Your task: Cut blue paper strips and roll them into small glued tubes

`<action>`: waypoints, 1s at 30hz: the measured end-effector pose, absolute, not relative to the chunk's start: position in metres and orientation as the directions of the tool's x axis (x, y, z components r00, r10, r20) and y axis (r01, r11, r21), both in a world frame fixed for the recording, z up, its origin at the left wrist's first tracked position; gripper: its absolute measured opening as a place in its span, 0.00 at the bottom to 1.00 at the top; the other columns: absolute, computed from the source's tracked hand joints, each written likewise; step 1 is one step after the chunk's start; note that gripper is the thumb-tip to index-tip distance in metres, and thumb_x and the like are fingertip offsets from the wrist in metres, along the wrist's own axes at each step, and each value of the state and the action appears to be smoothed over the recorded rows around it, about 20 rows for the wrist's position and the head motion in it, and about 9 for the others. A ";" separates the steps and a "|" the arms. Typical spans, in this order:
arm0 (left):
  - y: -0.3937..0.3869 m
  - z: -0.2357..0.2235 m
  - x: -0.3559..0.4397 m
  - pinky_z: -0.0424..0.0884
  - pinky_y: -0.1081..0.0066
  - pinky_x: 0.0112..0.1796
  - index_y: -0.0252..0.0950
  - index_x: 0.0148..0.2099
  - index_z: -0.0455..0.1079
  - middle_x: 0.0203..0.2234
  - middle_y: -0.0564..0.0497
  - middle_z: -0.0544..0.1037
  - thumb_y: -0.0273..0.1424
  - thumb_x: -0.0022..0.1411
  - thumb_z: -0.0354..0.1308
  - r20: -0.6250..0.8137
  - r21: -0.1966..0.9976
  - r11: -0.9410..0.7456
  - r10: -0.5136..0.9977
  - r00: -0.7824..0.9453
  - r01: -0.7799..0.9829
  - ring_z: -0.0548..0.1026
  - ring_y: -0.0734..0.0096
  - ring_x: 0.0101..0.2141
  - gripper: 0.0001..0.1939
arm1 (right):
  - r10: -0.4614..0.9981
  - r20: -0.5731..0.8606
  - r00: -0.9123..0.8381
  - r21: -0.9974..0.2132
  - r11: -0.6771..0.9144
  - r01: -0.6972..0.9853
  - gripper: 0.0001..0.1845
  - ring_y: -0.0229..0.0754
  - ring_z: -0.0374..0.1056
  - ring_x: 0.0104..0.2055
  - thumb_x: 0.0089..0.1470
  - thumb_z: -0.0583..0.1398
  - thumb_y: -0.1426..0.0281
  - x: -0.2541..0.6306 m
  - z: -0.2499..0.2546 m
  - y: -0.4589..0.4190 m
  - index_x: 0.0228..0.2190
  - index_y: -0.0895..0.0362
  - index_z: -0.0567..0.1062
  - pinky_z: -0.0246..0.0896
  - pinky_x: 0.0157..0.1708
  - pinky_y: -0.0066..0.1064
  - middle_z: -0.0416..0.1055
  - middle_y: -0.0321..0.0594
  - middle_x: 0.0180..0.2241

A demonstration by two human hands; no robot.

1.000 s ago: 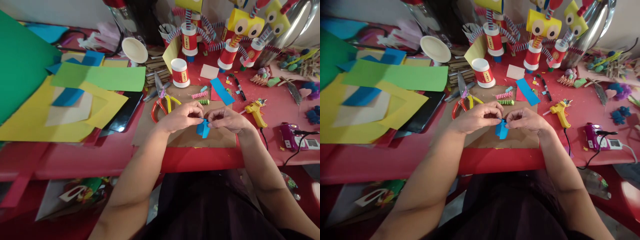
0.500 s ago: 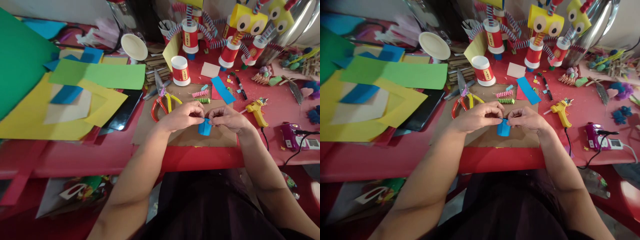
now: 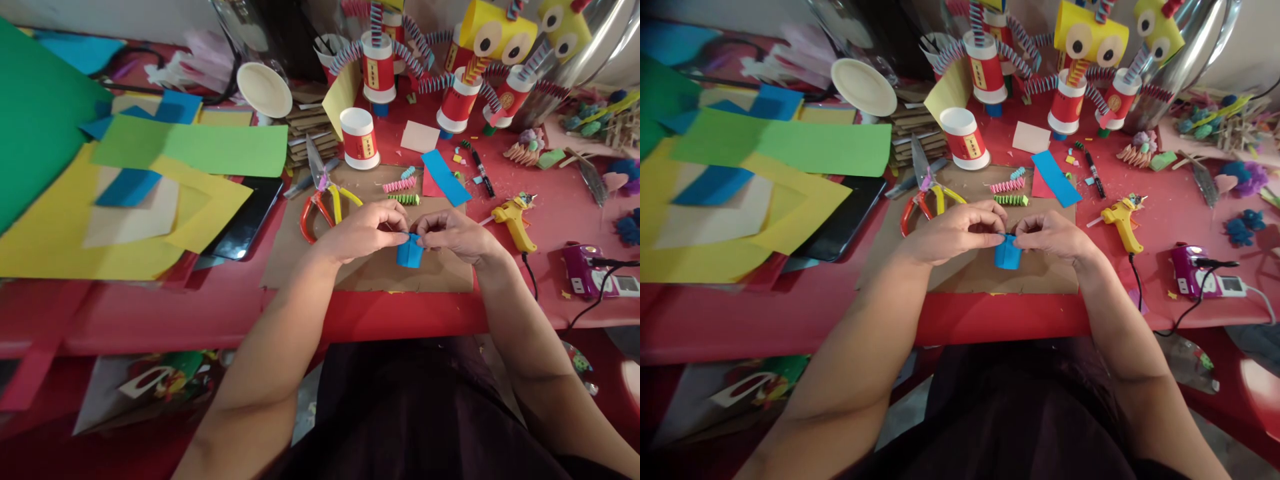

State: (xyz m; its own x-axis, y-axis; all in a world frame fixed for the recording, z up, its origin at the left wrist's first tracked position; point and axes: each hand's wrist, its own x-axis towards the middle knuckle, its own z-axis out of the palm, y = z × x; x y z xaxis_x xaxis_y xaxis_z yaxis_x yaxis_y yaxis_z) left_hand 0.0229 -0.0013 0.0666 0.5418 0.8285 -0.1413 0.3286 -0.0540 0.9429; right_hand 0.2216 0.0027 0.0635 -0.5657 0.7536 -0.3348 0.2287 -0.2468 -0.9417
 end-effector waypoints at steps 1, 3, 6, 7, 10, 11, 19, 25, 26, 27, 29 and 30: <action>-0.001 0.067 0.023 0.65 0.63 0.41 0.36 0.25 0.70 0.36 0.50 0.69 0.35 0.52 0.61 -0.141 0.944 -0.053 0.827 0.544 0.326 0.67 0.68 0.35 0.08 | 0.750 -0.335 -0.570 -0.942 -0.245 0.231 0.09 0.31 0.55 0.23 0.41 0.65 0.67 0.222 0.063 0.003 0.18 0.58 0.71 0.48 0.24 0.29 0.62 0.30 0.18; -0.001 0.067 0.023 0.65 0.64 0.41 0.36 0.25 0.70 0.36 0.50 0.69 0.36 0.52 0.61 -0.146 0.943 -0.052 0.822 0.550 0.328 0.67 0.69 0.35 0.09 | 0.747 -0.336 -0.574 -0.941 -0.240 0.238 0.09 0.31 0.55 0.24 0.41 0.65 0.67 0.222 0.063 0.003 0.18 0.58 0.71 0.48 0.24 0.29 0.62 0.30 0.19; -0.001 0.067 0.023 0.65 0.64 0.40 0.36 0.24 0.70 0.35 0.50 0.68 0.36 0.52 0.61 -0.157 0.940 -0.047 0.818 0.553 0.337 0.67 0.70 0.34 0.10 | 0.748 -0.336 -0.573 -0.941 -0.233 0.247 0.10 0.31 0.55 0.24 0.40 0.65 0.67 0.222 0.063 0.003 0.18 0.58 0.71 0.47 0.24 0.28 0.63 0.31 0.19; -0.001 0.067 0.023 0.65 0.64 0.40 0.36 0.24 0.70 0.35 0.50 0.68 0.36 0.52 0.61 -0.159 0.941 -0.044 0.818 0.553 0.336 0.67 0.70 0.34 0.09 | 0.748 -0.337 -0.572 -0.940 -0.233 0.248 0.10 0.31 0.54 0.23 0.40 0.65 0.66 0.222 0.063 0.003 0.18 0.58 0.71 0.47 0.24 0.28 0.63 0.31 0.19; -0.001 0.067 0.023 0.65 0.64 0.40 0.36 0.25 0.70 0.35 0.50 0.69 0.35 0.52 0.61 -0.156 0.944 -0.042 0.818 0.554 0.327 0.67 0.69 0.34 0.09 | 0.748 -0.342 -0.569 -0.938 -0.236 0.254 0.10 0.31 0.54 0.23 0.40 0.64 0.66 0.222 0.063 0.003 0.17 0.58 0.70 0.46 0.23 0.28 0.62 0.31 0.18; -0.001 0.067 0.023 0.65 0.64 0.40 0.36 0.25 0.71 0.35 0.50 0.69 0.35 0.52 0.61 -0.154 0.945 -0.043 0.818 0.554 0.325 0.68 0.69 0.34 0.09 | 0.748 -0.343 -0.568 -0.938 -0.236 0.255 0.10 0.31 0.54 0.23 0.40 0.64 0.66 0.222 0.063 0.003 0.17 0.57 0.70 0.46 0.23 0.28 0.62 0.31 0.18; -0.001 0.067 0.023 0.65 0.62 0.42 0.36 0.25 0.71 0.35 0.50 0.69 0.33 0.52 0.61 -0.171 0.945 -0.024 0.814 0.555 0.327 0.68 0.69 0.35 0.08 | 0.750 -0.340 -0.567 -0.939 -0.234 0.253 0.09 0.31 0.54 0.23 0.40 0.64 0.67 0.221 0.063 0.002 0.17 0.57 0.71 0.47 0.23 0.27 0.63 0.30 0.18; -0.001 0.064 0.023 0.65 0.62 0.43 0.36 0.25 0.72 0.36 0.50 0.69 0.32 0.52 0.61 -0.178 0.949 -0.006 0.814 0.553 0.314 0.68 0.69 0.35 0.06 | 0.762 -0.359 -0.539 -0.929 -0.237 0.283 0.08 0.31 0.54 0.22 0.41 0.63 0.70 0.220 0.062 0.002 0.17 0.58 0.71 0.47 0.23 0.27 0.62 0.31 0.17; -0.001 0.064 0.023 0.66 0.63 0.42 0.36 0.25 0.72 0.36 0.50 0.69 0.32 0.52 0.61 -0.178 0.950 -0.006 0.813 0.555 0.313 0.68 0.69 0.35 0.06 | 0.764 -0.359 -0.537 -0.929 -0.236 0.286 0.08 0.31 0.54 0.22 0.41 0.63 0.70 0.220 0.062 0.001 0.17 0.58 0.71 0.47 0.22 0.27 0.62 0.31 0.17; 0.000 0.063 0.023 0.66 0.63 0.42 0.36 0.25 0.72 0.36 0.50 0.69 0.32 0.52 0.61 -0.178 0.950 -0.006 0.812 0.556 0.313 0.68 0.69 0.35 0.06 | 0.765 -0.358 -0.535 -0.929 -0.235 0.287 0.08 0.31 0.54 0.22 0.41 0.63 0.70 0.220 0.062 0.001 0.17 0.57 0.70 0.46 0.22 0.27 0.62 0.30 0.17; 0.000 0.063 0.023 0.66 0.62 0.43 0.36 0.26 0.72 0.36 0.50 0.69 0.32 0.52 0.61 -0.182 0.948 -0.005 0.810 0.557 0.318 0.69 0.69 0.36 0.06 | 0.769 -0.358 -0.530 -0.928 -0.234 0.289 0.07 0.31 0.54 0.22 0.41 0.63 0.70 0.220 0.063 0.001 0.17 0.57 0.71 0.46 0.22 0.27 0.62 0.30 0.17; 0.000 0.063 0.023 0.66 0.62 0.43 0.36 0.26 0.72 0.36 0.50 0.69 0.32 0.52 0.61 -0.184 0.947 -0.006 0.810 0.557 0.321 0.69 0.69 0.36 0.07 | 0.771 -0.358 -0.526 -0.928 -0.233 0.291 0.07 0.31 0.54 0.22 0.41 0.63 0.69 0.220 0.063 0.001 0.17 0.57 0.71 0.46 0.22 0.27 0.62 0.30 0.17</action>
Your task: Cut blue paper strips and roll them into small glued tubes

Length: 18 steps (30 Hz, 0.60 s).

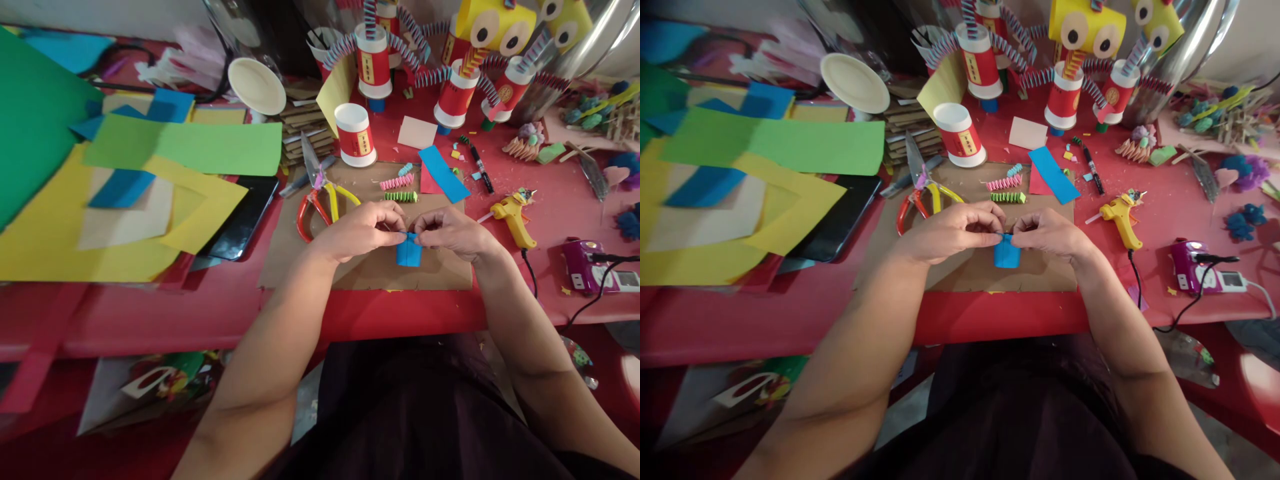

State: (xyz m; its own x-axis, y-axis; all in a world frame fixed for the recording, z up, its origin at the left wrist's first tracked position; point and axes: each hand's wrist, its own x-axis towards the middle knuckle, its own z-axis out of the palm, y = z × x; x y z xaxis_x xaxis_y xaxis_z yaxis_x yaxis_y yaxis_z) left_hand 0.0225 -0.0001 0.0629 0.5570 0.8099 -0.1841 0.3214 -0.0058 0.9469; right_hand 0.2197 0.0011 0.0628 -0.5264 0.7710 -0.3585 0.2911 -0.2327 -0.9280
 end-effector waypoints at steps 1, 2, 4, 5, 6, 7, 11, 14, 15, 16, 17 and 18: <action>0.000 0.063 0.022 0.66 0.62 0.44 0.36 0.26 0.71 0.36 0.50 0.69 0.32 0.52 0.62 -0.185 0.946 -0.007 0.810 0.557 0.325 0.69 0.69 0.36 0.07 | 0.773 -0.359 -0.523 -0.927 -0.232 0.294 0.07 0.31 0.54 0.22 0.40 0.63 0.69 0.220 0.063 0.001 0.17 0.57 0.71 0.46 0.22 0.27 0.62 0.30 0.17; 0.000 0.063 0.022 0.66 0.62 0.44 0.36 0.26 0.71 0.37 0.50 0.69 0.32 0.52 0.62 -0.184 0.945 -0.010 0.809 0.558 0.327 0.69 0.69 0.36 0.07 | 0.774 -0.361 -0.520 -0.926 -0.231 0.299 0.07 0.31 0.53 0.22 0.40 0.63 0.69 0.220 0.063 0.001 0.17 0.57 0.71 0.46 0.22 0.27 0.62 0.30 0.17; 0.000 0.063 0.022 0.66 0.62 0.44 0.35 0.26 0.71 0.37 0.50 0.69 0.32 0.53 0.62 -0.180 0.944 -0.018 0.809 0.560 0.330 0.69 0.69 0.36 0.06 | 0.774 -0.364 -0.517 -0.923 -0.229 0.308 0.07 0.31 0.53 0.22 0.40 0.63 0.69 0.220 0.063 0.001 0.17 0.57 0.71 0.45 0.22 0.27 0.62 0.31 0.17; 0.000 0.063 0.022 0.66 0.62 0.44 0.35 0.26 0.71 0.36 0.50 0.69 0.32 0.53 0.62 -0.178 0.944 -0.021 0.810 0.559 0.330 0.69 0.69 0.36 0.06 | 0.775 -0.364 -0.516 -0.923 -0.228 0.310 0.07 0.31 0.53 0.22 0.40 0.63 0.69 0.220 0.062 0.001 0.17 0.57 0.71 0.45 0.22 0.27 0.62 0.31 0.18; 0.000 0.063 0.022 0.66 0.62 0.45 0.35 0.26 0.71 0.36 0.50 0.69 0.32 0.53 0.61 -0.177 0.943 -0.024 0.810 0.560 0.332 0.69 0.69 0.36 0.06 | 0.776 -0.364 -0.515 -0.923 -0.227 0.310 0.07 0.31 0.53 0.22 0.40 0.63 0.69 0.220 0.062 0.001 0.17 0.57 0.71 0.45 0.22 0.27 0.62 0.31 0.18; 0.000 0.063 0.022 0.66 0.62 0.45 0.35 0.26 0.71 0.36 0.50 0.69 0.31 0.53 0.61 -0.176 0.942 -0.027 0.809 0.560 0.335 0.69 0.69 0.36 0.06 | 0.777 -0.364 -0.513 -0.923 -0.228 0.310 0.07 0.31 0.52 0.22 0.40 0.62 0.69 0.220 0.062 0.001 0.17 0.57 0.70 0.44 0.22 0.27 0.62 0.31 0.18; 0.000 0.062 0.022 0.67 0.62 0.45 0.35 0.27 0.71 0.37 0.51 0.69 0.32 0.53 0.60 -0.175 0.934 -0.046 0.805 0.567 0.353 0.70 0.70 0.36 0.06 | 0.781 -0.372 -0.502 -0.919 -0.234 0.317 0.07 0.30 0.51 0.22 0.40 0.62 0.69 0.219 0.063 0.001 0.17 0.57 0.70 0.44 0.22 0.27 0.61 0.30 0.17; 0.001 0.060 0.021 0.67 0.62 0.45 0.36 0.27 0.71 0.38 0.50 0.70 0.33 0.54 0.60 -0.167 0.931 -0.065 0.799 0.578 0.358 0.70 0.69 0.37 0.07 | 0.779 -0.382 -0.496 -0.914 -0.240 0.327 0.06 0.30 0.52 0.22 0.40 0.62 0.70 0.219 0.064 0.001 0.17 0.58 0.71 0.43 0.22 0.27 0.61 0.30 0.17; 0.001 0.060 0.021 0.67 0.62 0.45 0.36 0.27 0.71 0.38 0.50 0.70 0.33 0.54 0.60 -0.162 0.931 -0.070 0.799 0.579 0.357 0.70 0.69 0.37 0.07 | 0.779 -0.385 -0.495 -0.913 -0.243 0.327 0.06 0.30 0.51 0.22 0.40 0.62 0.70 0.219 0.064 0.001 0.17 0.58 0.70 0.43 0.22 0.27 0.61 0.30 0.17; 0.001 0.059 0.020 0.67 0.62 0.45 0.36 0.28 0.71 0.38 0.50 0.70 0.33 0.54 0.60 -0.157 0.932 -0.076 0.798 0.582 0.356 0.70 0.69 0.37 0.06 | 0.779 -0.386 -0.494 -0.913 -0.245 0.327 0.07 0.30 0.51 0.21 0.40 0.62 0.70 0.219 0.064 0.001 0.17 0.58 0.70 0.43 0.22 0.27 0.61 0.30 0.17; 0.001 0.058 0.020 0.67 0.62 0.45 0.36 0.28 0.71 0.39 0.50 0.70 0.33 0.54 0.59 -0.152 0.932 -0.082 0.797 0.584 0.354 0.70 0.69 0.37 0.06 | 0.778 -0.387 -0.495 -0.913 -0.247 0.325 0.06 0.30 0.51 0.21 0.40 0.62 0.71 0.219 0.064 0.001 0.17 0.58 0.70 0.43 0.22 0.27 0.61 0.30 0.17; 0.001 0.058 0.020 0.67 0.62 0.45 0.36 0.28 0.71 0.38 0.50 0.71 0.33 0.54 0.59 -0.147 0.932 -0.087 0.796 0.587 0.352 0.70 0.69 0.37 0.06 | 0.777 -0.386 -0.497 -0.914 -0.247 0.323 0.06 0.30 0.51 0.21 0.40 0.62 0.71 0.219 0.064 0.001 0.17 0.58 0.70 0.43 0.21 0.27 0.61 0.30 0.17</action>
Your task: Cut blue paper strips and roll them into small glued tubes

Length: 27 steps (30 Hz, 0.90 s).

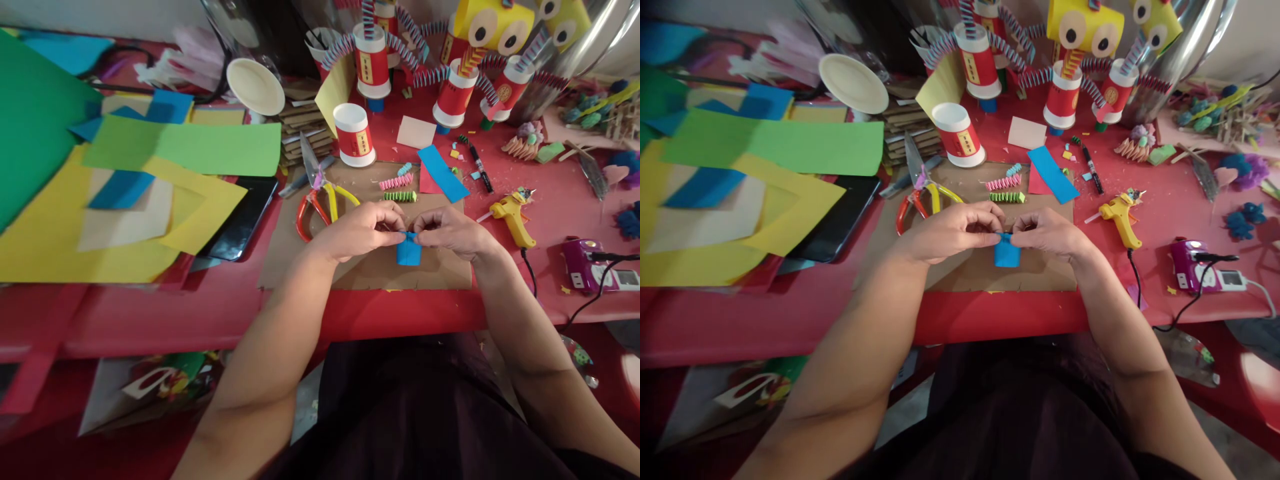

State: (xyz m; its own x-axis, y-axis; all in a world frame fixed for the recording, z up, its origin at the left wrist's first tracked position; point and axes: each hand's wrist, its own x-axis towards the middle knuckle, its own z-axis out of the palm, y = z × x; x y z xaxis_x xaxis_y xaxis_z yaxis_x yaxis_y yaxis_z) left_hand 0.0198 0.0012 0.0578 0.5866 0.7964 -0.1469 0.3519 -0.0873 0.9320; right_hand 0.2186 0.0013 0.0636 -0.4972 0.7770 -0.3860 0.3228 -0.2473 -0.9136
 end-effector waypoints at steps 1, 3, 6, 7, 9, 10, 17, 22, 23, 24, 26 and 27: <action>0.001 0.057 0.020 0.68 0.62 0.44 0.36 0.27 0.71 0.38 0.50 0.71 0.33 0.54 0.59 -0.142 0.932 -0.092 0.795 0.589 0.350 0.70 0.69 0.37 0.06 | 0.777 -0.384 -0.498 -0.915 -0.247 0.319 0.06 0.30 0.51 0.21 0.40 0.62 0.71 0.219 0.063 0.001 0.17 0.58 0.70 0.43 0.21 0.27 0.61 0.30 0.17; 0.002 0.057 0.019 0.68 0.62 0.44 0.36 0.27 0.71 0.38 0.50 0.71 0.33 0.54 0.60 -0.135 0.932 -0.100 0.795 0.591 0.348 0.70 0.69 0.37 0.07 | 0.779 -0.379 -0.499 -0.917 -0.246 0.313 0.07 0.30 0.51 0.22 0.40 0.63 0.71 0.219 0.062 0.002 0.17 0.57 0.70 0.43 0.21 0.26 0.61 0.30 0.17; 0.001 0.056 0.020 0.68 0.62 0.43 0.36 0.27 0.71 0.38 0.50 0.71 0.33 0.54 0.60 -0.132 0.931 -0.103 0.800 0.585 0.350 0.70 0.69 0.36 0.07 | 0.783 -0.365 -0.503 -0.923 -0.234 0.305 0.08 0.30 0.50 0.22 0.40 0.63 0.70 0.220 0.060 0.002 0.17 0.57 0.70 0.42 0.21 0.26 0.59 0.29 0.17; 0.001 0.057 0.020 0.68 0.62 0.43 0.36 0.27 0.71 0.38 0.50 0.71 0.33 0.54 0.60 -0.131 0.930 -0.103 0.802 0.583 0.352 0.70 0.69 0.36 0.07 | 0.786 -0.358 -0.504 -0.926 -0.227 0.303 0.08 0.30 0.50 0.22 0.40 0.64 0.70 0.220 0.060 0.002 0.17 0.57 0.69 0.42 0.22 0.26 0.58 0.29 0.17; 0.001 0.057 0.021 0.68 0.62 0.43 0.36 0.27 0.71 0.37 0.50 0.71 0.33 0.54 0.60 -0.131 0.929 -0.103 0.806 0.577 0.355 0.71 0.69 0.36 0.07 | 0.793 -0.346 -0.502 -0.929 -0.217 0.299 0.08 0.30 0.50 0.22 0.40 0.64 0.70 0.220 0.060 0.002 0.17 0.57 0.69 0.43 0.22 0.27 0.58 0.29 0.18; 0.001 0.057 0.021 0.68 0.62 0.43 0.36 0.27 0.71 0.37 0.50 0.71 0.33 0.54 0.60 -0.131 0.929 -0.102 0.808 0.574 0.356 0.71 0.69 0.36 0.07 | 0.796 -0.342 -0.499 -0.931 -0.214 0.297 0.08 0.30 0.50 0.23 0.40 0.64 0.70 0.221 0.060 0.002 0.18 0.57 0.69 0.43 0.22 0.27 0.59 0.29 0.18; 0.001 0.057 0.020 0.68 0.63 0.42 0.37 0.28 0.71 0.38 0.50 0.71 0.33 0.54 0.59 -0.143 0.922 -0.100 0.809 0.570 0.373 0.70 0.69 0.36 0.06 | 0.821 -0.335 -0.462 -0.932 -0.217 0.289 0.08 0.32 0.53 0.25 0.40 0.65 0.69 0.221 0.058 0.001 0.19 0.57 0.70 0.46 0.24 0.27 0.60 0.30 0.20; 0.001 0.059 0.020 0.68 0.62 0.42 0.37 0.29 0.70 0.39 0.50 0.71 0.33 0.54 0.59 -0.153 0.916 -0.098 0.812 0.563 0.390 0.70 0.69 0.36 0.05 | 0.829 -0.335 -0.447 -0.931 -0.217 0.295 0.08 0.32 0.54 0.25 0.39 0.65 0.68 0.221 0.058 0.000 0.20 0.57 0.70 0.47 0.25 0.28 0.61 0.30 0.21; 0.001 0.059 0.021 0.68 0.62 0.42 0.37 0.29 0.70 0.39 0.50 0.71 0.33 0.54 0.59 -0.158 0.913 -0.096 0.812 0.562 0.396 0.70 0.69 0.36 0.06 | 0.831 -0.334 -0.445 -0.931 -0.215 0.296 0.08 0.32 0.54 0.25 0.39 0.65 0.68 0.221 0.058 0.000 0.21 0.57 0.70 0.48 0.25 0.28 0.61 0.30 0.21; 0.000 0.059 0.021 0.68 0.62 0.42 0.37 0.29 0.70 0.39 0.50 0.71 0.33 0.54 0.59 -0.161 0.912 -0.095 0.812 0.561 0.400 0.70 0.69 0.36 0.06 | 0.834 -0.331 -0.442 -0.931 -0.213 0.296 0.08 0.32 0.54 0.25 0.39 0.65 0.68 0.221 0.058 0.000 0.21 0.57 0.70 0.48 0.25 0.28 0.61 0.30 0.21; 0.001 0.059 0.021 0.68 0.63 0.42 0.37 0.29 0.70 0.38 0.50 0.70 0.33 0.54 0.59 -0.161 0.909 -0.098 0.813 0.559 0.404 0.70 0.69 0.36 0.06 | 0.838 -0.322 -0.441 -0.934 -0.205 0.293 0.08 0.32 0.54 0.26 0.39 0.65 0.68 0.220 0.058 0.000 0.21 0.57 0.70 0.48 0.25 0.28 0.62 0.30 0.21; 0.001 0.059 0.021 0.68 0.63 0.42 0.37 0.29 0.70 0.38 0.50 0.70 0.33 0.54 0.59 -0.161 0.909 -0.100 0.814 0.559 0.406 0.70 0.69 0.36 0.06 | 0.839 -0.317 -0.441 -0.935 -0.200 0.292 0.08 0.32 0.54 0.26 0.39 0.65 0.68 0.220 0.058 0.000 0.21 0.57 0.70 0.49 0.25 0.28 0.62 0.31 0.21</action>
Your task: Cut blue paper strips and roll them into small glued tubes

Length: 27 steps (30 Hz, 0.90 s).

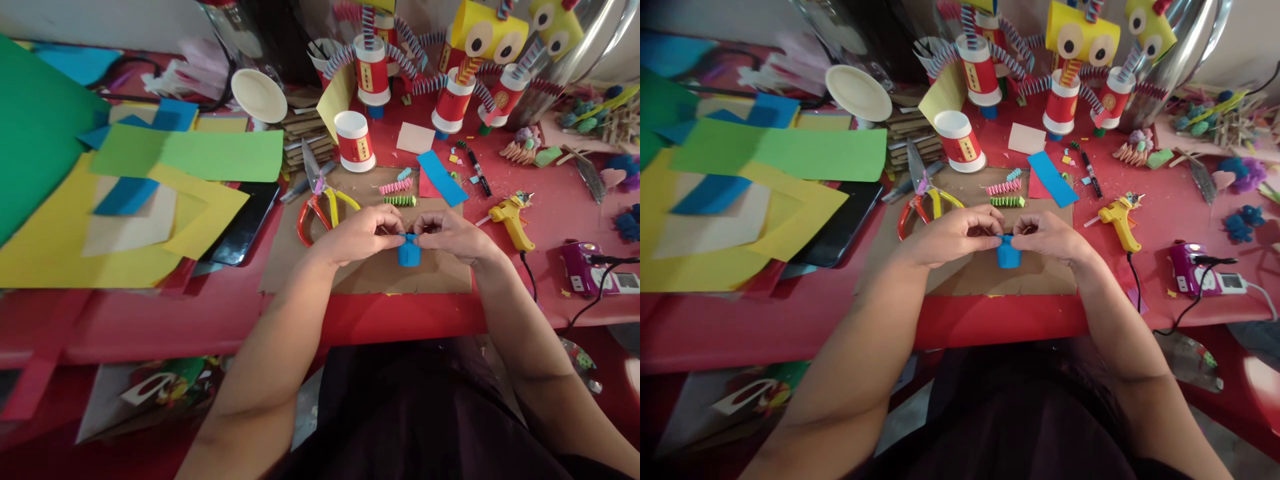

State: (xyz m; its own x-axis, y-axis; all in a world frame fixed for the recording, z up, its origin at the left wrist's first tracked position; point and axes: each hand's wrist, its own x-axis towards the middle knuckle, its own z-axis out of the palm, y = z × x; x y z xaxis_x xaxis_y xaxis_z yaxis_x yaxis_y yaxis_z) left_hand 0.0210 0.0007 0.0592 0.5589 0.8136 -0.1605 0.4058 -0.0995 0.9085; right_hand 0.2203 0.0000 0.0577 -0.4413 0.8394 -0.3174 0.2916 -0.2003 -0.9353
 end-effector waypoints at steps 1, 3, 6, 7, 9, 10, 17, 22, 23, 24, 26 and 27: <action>0.001 0.059 0.021 0.68 0.63 0.42 0.37 0.29 0.70 0.38 0.50 0.70 0.33 0.55 0.59 -0.161 0.907 -0.101 0.813 0.559 0.409 0.70 0.70 0.36 0.06 | 0.841 -0.313 -0.442 -0.937 -0.196 0.291 0.08 0.32 0.54 0.26 0.40 0.65 0.68 0.220 0.058 0.000 0.21 0.57 0.70 0.49 0.26 0.28 0.62 0.31 0.22; 0.001 0.059 0.021 0.67 0.63 0.42 0.37 0.29 0.70 0.38 0.50 0.70 0.34 0.55 0.58 -0.165 0.902 -0.104 0.813 0.558 0.418 0.70 0.69 0.36 0.06 | 0.843 -0.305 -0.444 -0.939 -0.187 0.290 0.08 0.32 0.55 0.26 0.40 0.65 0.68 0.220 0.058 0.000 0.21 0.57 0.70 0.50 0.26 0.28 0.63 0.31 0.22; 0.001 0.058 0.021 0.67 0.64 0.42 0.37 0.30 0.70 0.38 0.50 0.70 0.34 0.56 0.58 -0.165 0.895 -0.113 0.815 0.556 0.432 0.70 0.69 0.37 0.06 | 0.847 -0.287 -0.447 -0.945 -0.174 0.276 0.07 0.33 0.56 0.27 0.41 0.64 0.69 0.220 0.058 -0.001 0.22 0.57 0.70 0.51 0.27 0.28 0.64 0.31 0.23; 0.001 0.058 0.021 0.67 0.64 0.43 0.37 0.31 0.70 0.38 0.51 0.70 0.34 0.56 0.58 -0.161 0.892 -0.119 0.818 0.553 0.435 0.70 0.69 0.37 0.06 | 0.850 -0.279 -0.447 -0.948 -0.169 0.272 0.07 0.33 0.57 0.27 0.41 0.64 0.68 0.220 0.057 -0.001 0.23 0.57 0.70 0.51 0.27 0.28 0.64 0.31 0.23; 0.001 0.058 0.021 0.68 0.64 0.43 0.37 0.31 0.70 0.38 0.51 0.70 0.34 0.57 0.57 -0.146 0.889 -0.134 0.824 0.547 0.438 0.70 0.69 0.37 0.06 | 0.853 -0.267 -0.449 -0.951 -0.157 0.267 0.08 0.33 0.58 0.28 0.42 0.64 0.68 0.221 0.057 -0.001 0.24 0.57 0.70 0.52 0.27 0.28 0.65 0.31 0.24; 0.001 0.058 0.021 0.68 0.64 0.43 0.37 0.32 0.70 0.37 0.51 0.70 0.34 0.57 0.57 -0.136 0.888 -0.142 0.827 0.545 0.437 0.70 0.69 0.37 0.06 | 0.855 -0.259 -0.450 -0.953 -0.149 0.264 0.08 0.33 0.58 0.28 0.42 0.64 0.67 0.221 0.057 -0.001 0.25 0.57 0.70 0.52 0.27 0.28 0.65 0.32 0.24; 0.002 0.055 0.021 0.68 0.60 0.47 0.38 0.33 0.71 0.37 0.51 0.71 0.33 0.58 0.58 -0.059 0.898 -0.179 0.857 0.511 0.403 0.72 0.66 0.41 0.05 | 0.880 -0.177 -0.441 -0.970 -0.081 0.228 0.10 0.33 0.59 0.28 0.42 0.66 0.67 0.221 0.059 -0.001 0.27 0.55 0.70 0.55 0.27 0.28 0.66 0.33 0.27; 0.002 0.053 0.023 0.69 0.61 0.47 0.37 0.31 0.71 0.38 0.50 0.75 0.34 0.57 0.59 -0.041 0.942 -0.124 0.880 0.474 0.312 0.74 0.67 0.41 0.06 | 0.899 -0.151 -0.411 -0.980 -0.083 0.179 0.13 0.32 0.62 0.29 0.42 0.66 0.68 0.221 0.059 -0.001 0.32 0.55 0.72 0.61 0.30 0.28 0.70 0.36 0.35; 0.002 0.052 0.024 0.70 0.62 0.45 0.37 0.31 0.70 0.37 0.50 0.75 0.35 0.57 0.60 -0.049 0.951 -0.099 0.887 0.460 0.293 0.74 0.67 0.39 0.07 | 0.906 -0.145 -0.397 -0.983 -0.087 0.162 0.14 0.31 0.63 0.30 0.42 0.66 0.69 0.221 0.058 -0.001 0.34 0.55 0.72 0.62 0.31 0.27 0.71 0.36 0.37; 0.002 0.052 0.024 0.71 0.62 0.43 0.37 0.31 0.70 0.35 0.50 0.76 0.36 0.57 0.60 -0.059 0.958 -0.074 0.895 0.443 0.277 0.74 0.68 0.38 0.08 | 0.913 -0.141 -0.382 -0.985 -0.091 0.146 0.15 0.31 0.63 0.30 0.42 0.66 0.69 0.221 0.057 -0.001 0.35 0.55 0.71 0.63 0.32 0.27 0.71 0.36 0.38; 0.002 0.051 0.025 0.71 0.64 0.40 0.37 0.31 0.70 0.32 0.51 0.76 0.38 0.56 0.61 -0.073 0.966 -0.036 0.912 0.404 0.255 0.74 0.68 0.35 0.10 | 0.923 -0.140 -0.359 -0.987 -0.102 0.123 0.17 0.32 0.65 0.31 0.42 0.66 0.69 0.221 0.055 0.000 0.37 0.55 0.71 0.64 0.33 0.27 0.72 0.37 0.39; 0.003 0.051 0.025 0.71 0.64 0.38 0.37 0.31 0.70 0.31 0.51 0.75 0.39 0.56 0.62 -0.075 0.968 -0.025 0.920 0.384 0.248 0.74 0.68 0.34 0.10 | 0.924 -0.142 -0.355 -0.987 -0.107 0.118 0.18 0.33 0.66 0.32 0.42 0.67 0.69 0.221 0.054 0.000 0.38 0.54 0.71 0.65 0.33 0.28 0.72 0.37 0.39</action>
State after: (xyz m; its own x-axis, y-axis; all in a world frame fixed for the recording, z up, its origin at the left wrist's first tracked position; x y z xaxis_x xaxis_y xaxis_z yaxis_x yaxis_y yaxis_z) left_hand 0.0251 0.0025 0.0508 0.3841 0.9203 -0.0745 0.2478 -0.0250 0.9685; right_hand 0.2214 -0.0001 0.0540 -0.3546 0.9241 -0.1423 0.1177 -0.1069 -0.9873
